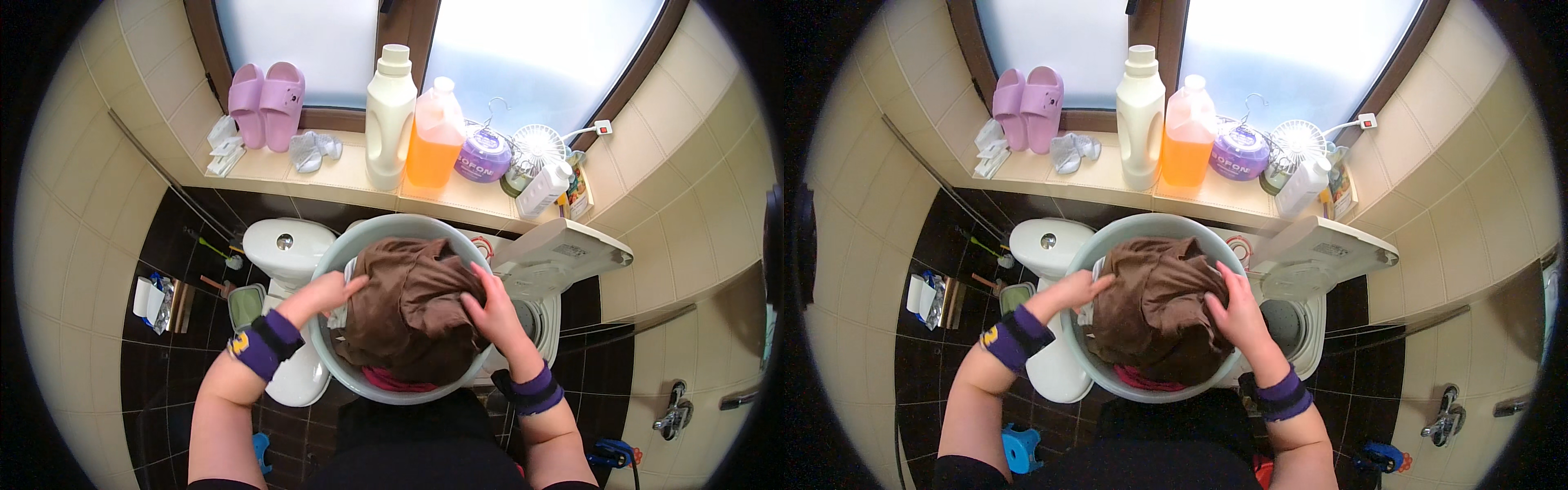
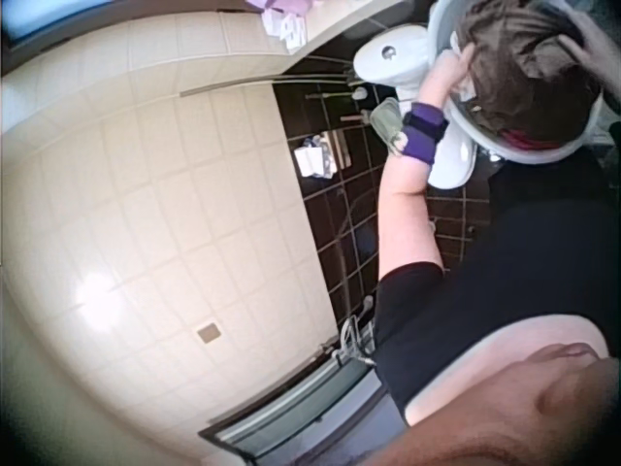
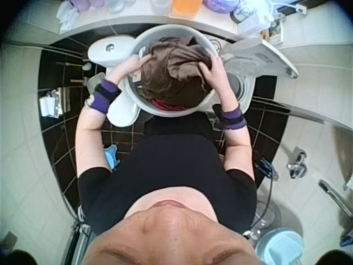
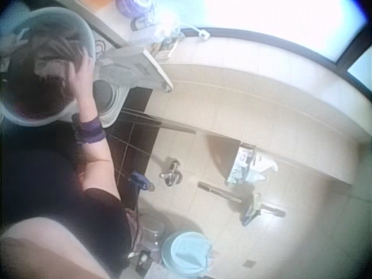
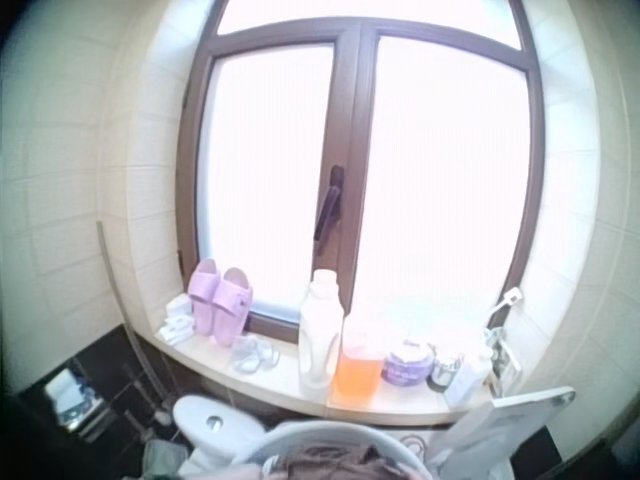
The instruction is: The person removes wet clothes from a small washing machine and puts them into a basin, carries the basin to a balcony, and prepares to hang a cap on a hanger.
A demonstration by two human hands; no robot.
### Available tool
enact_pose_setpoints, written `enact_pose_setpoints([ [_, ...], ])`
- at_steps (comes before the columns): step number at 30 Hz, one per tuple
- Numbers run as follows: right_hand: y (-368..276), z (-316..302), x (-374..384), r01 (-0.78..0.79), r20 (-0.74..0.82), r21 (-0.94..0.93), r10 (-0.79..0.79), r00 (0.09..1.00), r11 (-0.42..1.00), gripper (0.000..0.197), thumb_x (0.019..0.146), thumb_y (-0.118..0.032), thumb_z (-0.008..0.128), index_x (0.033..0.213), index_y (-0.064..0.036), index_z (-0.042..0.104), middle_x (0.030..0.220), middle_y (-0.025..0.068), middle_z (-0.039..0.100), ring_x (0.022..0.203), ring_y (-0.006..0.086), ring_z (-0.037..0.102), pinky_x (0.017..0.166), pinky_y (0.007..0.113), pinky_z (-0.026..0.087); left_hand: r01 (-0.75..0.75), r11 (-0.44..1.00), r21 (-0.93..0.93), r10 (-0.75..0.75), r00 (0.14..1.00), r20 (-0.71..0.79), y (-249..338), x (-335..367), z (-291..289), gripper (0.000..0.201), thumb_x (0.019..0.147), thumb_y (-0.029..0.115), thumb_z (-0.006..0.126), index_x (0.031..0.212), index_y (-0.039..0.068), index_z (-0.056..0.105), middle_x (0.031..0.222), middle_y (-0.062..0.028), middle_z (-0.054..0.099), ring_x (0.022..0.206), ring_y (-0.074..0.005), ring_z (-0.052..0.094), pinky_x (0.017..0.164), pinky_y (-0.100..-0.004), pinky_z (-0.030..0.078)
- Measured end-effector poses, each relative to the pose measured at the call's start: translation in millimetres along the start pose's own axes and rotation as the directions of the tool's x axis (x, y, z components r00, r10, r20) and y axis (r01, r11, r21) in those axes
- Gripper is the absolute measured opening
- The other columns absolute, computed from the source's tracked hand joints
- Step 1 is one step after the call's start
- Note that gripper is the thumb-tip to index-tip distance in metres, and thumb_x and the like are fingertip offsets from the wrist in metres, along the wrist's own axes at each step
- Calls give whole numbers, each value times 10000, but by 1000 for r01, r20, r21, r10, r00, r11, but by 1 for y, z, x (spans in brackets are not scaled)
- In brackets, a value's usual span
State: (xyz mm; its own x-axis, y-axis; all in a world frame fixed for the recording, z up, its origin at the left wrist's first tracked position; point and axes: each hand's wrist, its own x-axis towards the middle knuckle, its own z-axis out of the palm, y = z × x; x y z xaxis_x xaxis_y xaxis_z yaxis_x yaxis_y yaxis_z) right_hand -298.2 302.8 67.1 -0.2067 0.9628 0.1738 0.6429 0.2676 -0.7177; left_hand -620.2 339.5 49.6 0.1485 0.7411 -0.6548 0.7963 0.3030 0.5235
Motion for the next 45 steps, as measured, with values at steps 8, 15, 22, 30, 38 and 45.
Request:
enact_pose_setpoints([
  [8,-54,-9,-26,110,228,-15,-104,968,994,710,723,-255,803,1361,-179,502,1410,235,374,1296,428,389,1059,467,376,-616,673,409,737,602,-308,18,-26,18,850,803,460,703,1466,117,299,1493,-266,239,1342,-453,309,1066,-506,343],
  [15,-30,44,-29,125,336,-259,-32,941,958,805,674,-285,827,1393,-245,468,1534,228,160,1372,544,163,1100,558,279,-573,744,345,632,770,-84,-12,35,34,990,716,558,742,1513,302,214,1552,-258,84,1384,-532,150,1097,-584,246],
  [22,-14,43,-33,141,300,-164,-87,950,976,796,673,-228,818,1386,-260,465,1529,202,184,1380,526,165,1039,636,320,-382,803,457,531,806,-260,13,-4,44,1029,722,478,765,1524,225,172,1551,-266,57,1384,-551,115,1110,-586,207],
  [30,-10,41,-39,162,260,-89,-134,956,983,696,698,-197,797,1338,-213,523,1509,190,250,1368,516,213,1075,561,316,-452,675,583,594,802,-65,25,-28,69,972,730,522,730,1512,231,231,1540,-265,109,1397,-534,83,1085,-670,125],
  [38,39,-13,-43,-24,-73,342,51,996,939,256,826,-102,674,1079,-61,667,1209,103,598,865,191,646,789,310,531,-400,688,605,558,825,-90,29,-12,66,978,729,473,750,1513,239,215,1538,-232,159,1394,-506,143,1089,-658,158],
  [45,268,-47,-73,-338,16,63,337,941,939,274,848,-91,651,1110,-14,642,990,94,692,888,172,654,801,294,510,-473,741,476,633,728,-261,61,-51,79,765,721,263,778,1400,140,450,1519,-191,270,1410,-426,218,1133,-551,200],
])
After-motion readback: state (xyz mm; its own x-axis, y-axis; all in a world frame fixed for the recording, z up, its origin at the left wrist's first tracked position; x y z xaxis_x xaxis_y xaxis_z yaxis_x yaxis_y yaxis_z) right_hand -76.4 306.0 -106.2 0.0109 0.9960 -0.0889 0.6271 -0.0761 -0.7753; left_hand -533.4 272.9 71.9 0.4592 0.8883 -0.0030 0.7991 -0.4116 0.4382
